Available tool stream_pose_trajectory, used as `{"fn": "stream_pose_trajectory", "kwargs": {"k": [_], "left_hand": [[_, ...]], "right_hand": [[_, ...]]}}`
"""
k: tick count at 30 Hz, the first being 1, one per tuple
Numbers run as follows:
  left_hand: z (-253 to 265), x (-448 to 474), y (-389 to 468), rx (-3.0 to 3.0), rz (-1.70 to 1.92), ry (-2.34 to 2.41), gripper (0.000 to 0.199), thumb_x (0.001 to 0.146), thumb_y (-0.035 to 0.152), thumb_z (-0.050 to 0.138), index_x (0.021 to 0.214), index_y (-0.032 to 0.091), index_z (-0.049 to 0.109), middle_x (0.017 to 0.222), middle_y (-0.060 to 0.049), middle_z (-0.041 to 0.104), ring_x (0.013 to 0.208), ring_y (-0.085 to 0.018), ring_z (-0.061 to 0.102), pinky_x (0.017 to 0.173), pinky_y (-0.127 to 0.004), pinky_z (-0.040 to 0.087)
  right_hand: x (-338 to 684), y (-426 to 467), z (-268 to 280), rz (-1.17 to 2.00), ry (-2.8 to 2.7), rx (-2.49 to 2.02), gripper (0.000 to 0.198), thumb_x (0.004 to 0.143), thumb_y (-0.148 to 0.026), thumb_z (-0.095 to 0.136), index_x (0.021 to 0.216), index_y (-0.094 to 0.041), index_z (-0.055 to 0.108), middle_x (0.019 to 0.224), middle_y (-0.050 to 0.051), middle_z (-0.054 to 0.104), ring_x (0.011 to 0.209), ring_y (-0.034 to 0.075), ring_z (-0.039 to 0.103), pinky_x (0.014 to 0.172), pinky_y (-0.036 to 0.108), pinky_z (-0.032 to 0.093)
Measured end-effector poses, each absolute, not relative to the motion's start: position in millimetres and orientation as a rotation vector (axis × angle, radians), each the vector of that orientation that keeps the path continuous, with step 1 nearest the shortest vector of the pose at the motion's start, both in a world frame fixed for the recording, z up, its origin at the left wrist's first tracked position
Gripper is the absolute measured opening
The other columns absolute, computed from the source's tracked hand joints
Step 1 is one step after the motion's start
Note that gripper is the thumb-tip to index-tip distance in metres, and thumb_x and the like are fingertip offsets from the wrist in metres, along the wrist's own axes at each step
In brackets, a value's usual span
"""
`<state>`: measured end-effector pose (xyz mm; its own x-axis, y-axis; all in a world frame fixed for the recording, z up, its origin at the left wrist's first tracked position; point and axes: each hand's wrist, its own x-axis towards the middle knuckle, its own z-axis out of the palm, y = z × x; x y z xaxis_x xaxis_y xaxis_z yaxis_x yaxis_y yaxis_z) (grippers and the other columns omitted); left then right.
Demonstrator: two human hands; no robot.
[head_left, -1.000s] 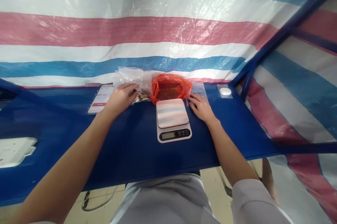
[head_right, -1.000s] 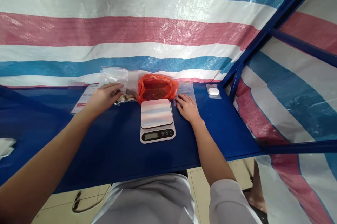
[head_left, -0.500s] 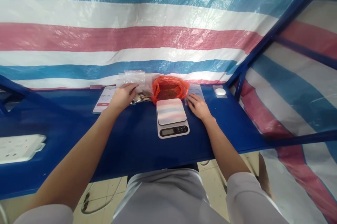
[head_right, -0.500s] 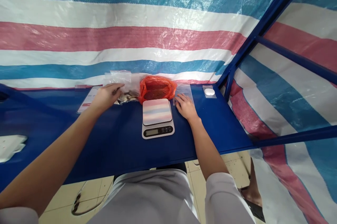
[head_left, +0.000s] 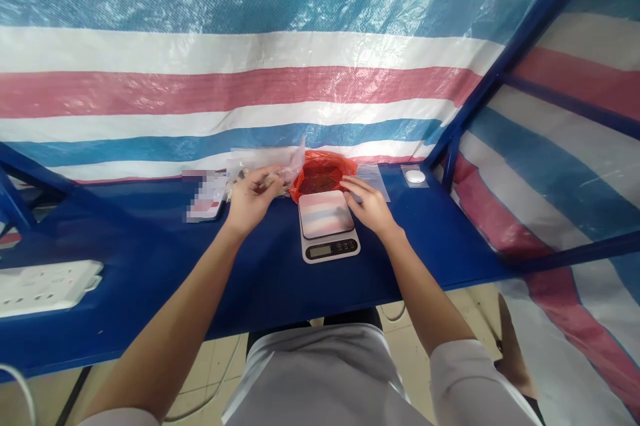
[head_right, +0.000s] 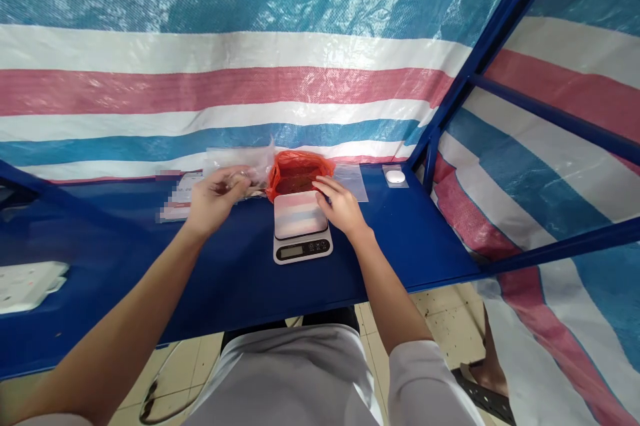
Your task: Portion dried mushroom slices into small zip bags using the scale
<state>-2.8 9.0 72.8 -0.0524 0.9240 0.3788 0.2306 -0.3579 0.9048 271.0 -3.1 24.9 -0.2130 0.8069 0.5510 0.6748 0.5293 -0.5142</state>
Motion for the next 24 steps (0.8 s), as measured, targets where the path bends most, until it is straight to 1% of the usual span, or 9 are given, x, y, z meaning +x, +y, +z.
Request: {"fn": "stream_pose_trajectory", "kwargs": {"k": [2,4,8,11,14,17,20,22,24], "left_hand": [[63.5,7.1,2.3,1.516,1.457,1.089,0.042,0.071,0.047,0.084,0.099,0.018,0.075,0.094,-0.006,0.075,0.088,-0.021,0.070,0.082,-0.033,0.058],[54.2,14.7,-3.1,1.379,1.431,0.967,0.042,0.069,0.044,0.087,0.100,0.019,0.074,0.094,-0.006,0.076,0.088,-0.021,0.071,0.082,-0.034,0.058],[41.2,23.4,-11.2,1.100,1.377,0.830,0.047,0.062,0.037,0.092,0.101,0.021,0.071,0.091,-0.004,0.076,0.083,-0.019,0.071,0.073,-0.032,0.060],[35.9,25.1,-14.9,0.992,1.361,0.790,0.047,0.060,0.034,0.093,0.100,0.023,0.070,0.096,-0.002,0.076,0.083,-0.017,0.071,0.073,-0.031,0.059],[31.3,24.3,-15.4,0.938,1.331,0.767,0.050,0.060,0.032,0.093,0.102,0.023,0.069,0.094,-0.001,0.076,0.080,-0.016,0.070,0.074,-0.030,0.059],[25.3,21.1,-11.5,0.933,1.332,0.779,0.049,0.060,0.031,0.092,0.102,0.022,0.068,0.092,-0.001,0.075,0.078,-0.015,0.069,0.071,-0.029,0.058],[17.0,13.9,-3.7,0.963,1.362,0.870,0.048,0.060,0.031,0.089,0.101,0.021,0.068,0.087,-0.002,0.074,0.070,-0.014,0.067,0.065,-0.027,0.056],[11.6,6.4,1.5,1.047,1.410,0.986,0.049,0.062,0.032,0.087,0.105,0.019,0.067,0.084,-0.002,0.072,0.070,-0.015,0.067,0.067,-0.028,0.056],[9.3,-2.1,4.6,1.204,1.480,1.134,0.049,0.065,0.032,0.084,0.108,0.019,0.067,0.091,-0.004,0.073,0.082,-0.018,0.070,0.076,-0.031,0.057]], "right_hand": [[260.0,-1.7,27.4,0.285,-1.917,-1.177,0.037,0.097,-0.028,0.050,0.128,-0.025,0.069,0.140,0.005,0.064,0.130,0.021,0.060,0.114,0.037,0.046],[250.9,2.4,26.2,0.365,-1.842,-1.157,0.038,0.096,-0.029,0.052,0.129,-0.023,0.068,0.137,0.006,0.065,0.129,0.023,0.061,0.115,0.039,0.046],[237.8,14.2,17.6,0.601,-1.642,-1.171,0.038,0.092,-0.033,0.059,0.127,-0.023,0.069,0.130,0.005,0.070,0.123,0.025,0.066,0.110,0.042,0.050],[232.4,20.6,12.4,0.832,-1.500,-1.110,0.041,0.088,-0.039,0.066,0.126,-0.025,0.069,0.127,0.005,0.072,0.118,0.025,0.068,0.106,0.043,0.054],[230.7,23.0,11.2,0.951,-1.406,-1.011,0.045,0.082,-0.048,0.071,0.119,-0.023,0.071,0.122,0.007,0.073,0.114,0.025,0.070,0.096,0.042,0.060],[231.6,23.9,12.1,0.999,-1.369,-1.016,0.042,0.075,-0.052,0.077,0.104,-0.022,0.075,0.107,0.005,0.077,0.099,0.024,0.073,0.079,0.036,0.065],[232.7,25.1,12.9,1.052,-1.358,-1.060,0.038,0.070,-0.050,0.080,0.095,-0.022,0.077,0.095,0.002,0.078,0.079,0.019,0.073,0.065,0.032,0.065],[232.7,26.1,13.1,1.052,-1.365,-1.084,0.036,0.069,-0.048,0.081,0.092,-0.021,0.078,0.091,0.002,0.077,0.072,0.017,0.071,0.065,0.032,0.064],[232.1,27.2,13.5,1.038,-1.371,-1.109,0.033,0.069,-0.046,0.081,0.089,-0.020,0.079,0.089,0.003,0.078,0.068,0.016,0.070,0.067,0.032,0.064]]}}
